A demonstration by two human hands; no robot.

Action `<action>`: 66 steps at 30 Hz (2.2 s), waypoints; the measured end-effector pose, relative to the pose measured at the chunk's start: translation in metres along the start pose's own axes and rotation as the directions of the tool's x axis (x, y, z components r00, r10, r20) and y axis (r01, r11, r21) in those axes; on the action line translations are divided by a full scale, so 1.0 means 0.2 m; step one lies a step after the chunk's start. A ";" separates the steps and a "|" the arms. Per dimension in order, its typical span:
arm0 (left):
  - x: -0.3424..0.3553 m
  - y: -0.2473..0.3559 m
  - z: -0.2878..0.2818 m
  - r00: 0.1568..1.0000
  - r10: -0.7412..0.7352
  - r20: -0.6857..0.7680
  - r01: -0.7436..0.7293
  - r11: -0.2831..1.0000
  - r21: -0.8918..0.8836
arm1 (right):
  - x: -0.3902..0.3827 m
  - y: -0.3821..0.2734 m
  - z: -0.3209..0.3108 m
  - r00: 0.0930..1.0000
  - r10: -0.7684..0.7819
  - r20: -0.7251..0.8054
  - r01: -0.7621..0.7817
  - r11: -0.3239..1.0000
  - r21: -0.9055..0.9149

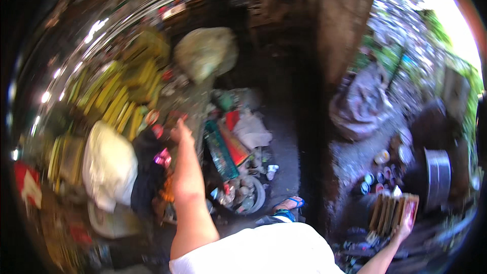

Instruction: The person moves through a cluttered workshop, picks up a wooden screen-printing frame, and uses a squeegee to spread green and red ink across the mesh. They then carry the frame outside and rinse it with a hose before returning indoors.

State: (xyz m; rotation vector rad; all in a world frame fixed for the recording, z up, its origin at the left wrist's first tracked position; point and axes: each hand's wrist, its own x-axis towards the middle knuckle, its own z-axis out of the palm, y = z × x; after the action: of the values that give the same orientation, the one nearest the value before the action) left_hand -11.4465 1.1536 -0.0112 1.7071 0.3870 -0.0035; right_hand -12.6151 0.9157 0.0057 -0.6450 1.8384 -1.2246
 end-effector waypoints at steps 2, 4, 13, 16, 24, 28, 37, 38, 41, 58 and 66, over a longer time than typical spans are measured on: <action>-0.06 -0.16 0.20 0.989 0.137 0.061 -0.143 0.983 0.114 | -0.10 -0.04 0.05 0.993 0.108 -0.037 -0.109 0.994 -0.022; -0.29 -0.37 0.41 0.889 0.216 0.404 -0.211 0.976 -0.057 | -0.17 -0.06 0.17 0.945 0.060 -0.321 -0.136 0.966 -0.219; -2.68 -0.86 1.07 -0.203 0.080 0.976 -0.524 0.833 -0.177 | -0.18 0.00 0.26 0.956 -0.275 -0.100 0.065 0.531 -0.845; -3.54 -0.91 0.86 -0.582 -0.145 0.800 -0.317 0.946 -0.060 | -0.16 0.02 0.25 0.917 -0.392 0.065 0.156 0.205 -0.966; -5.02 -1.13 0.52 -0.454 0.176 0.873 -0.442 0.807 -0.392 | -0.36 -0.06 0.31 0.918 -0.381 -0.110 -0.003 0.270 -0.963; -5.28 -1.06 0.86 -0.622 -0.119 0.774 -0.744 0.398 -0.537 | -0.43 -0.14 0.25 0.968 -0.228 -0.101 0.017 0.463 -0.886; -5.40 -1.14 1.10 -0.579 -0.463 0.671 -0.795 0.504 -0.338 | -0.46 -0.17 0.18 0.969 -0.196 -0.151 -0.005 0.595 -0.804; -5.39 -1.16 1.10 -0.516 -0.533 0.671 -0.810 0.560 -0.178 | -0.45 -0.16 0.16 0.959 -0.244 -0.147 0.035 0.612 -0.790; -5.36 -1.16 1.08 -0.530 -0.621 0.578 -0.711 0.697 0.097 | -0.47 -0.13 0.21 0.953 -0.227 -0.201 -0.024 0.604 -0.797; -5.37 -1.02 0.93 -0.541 -0.654 0.529 -0.654 0.722 0.224 | -0.59 -0.26 0.11 0.911 -0.259 -0.320 0.051 0.842 -0.537; -5.47 -1.08 0.78 -0.669 -0.533 0.518 -0.475 0.843 0.253 | -0.62 -0.25 0.13 0.892 -0.163 -0.421 -0.016 0.921 -0.389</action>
State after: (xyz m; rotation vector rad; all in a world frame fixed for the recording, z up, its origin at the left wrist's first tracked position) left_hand -12.4994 0.7545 -0.0055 1.1295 -1.4406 -2.2003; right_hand -12.5279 0.9789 0.0901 -0.6888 2.5042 -1.1338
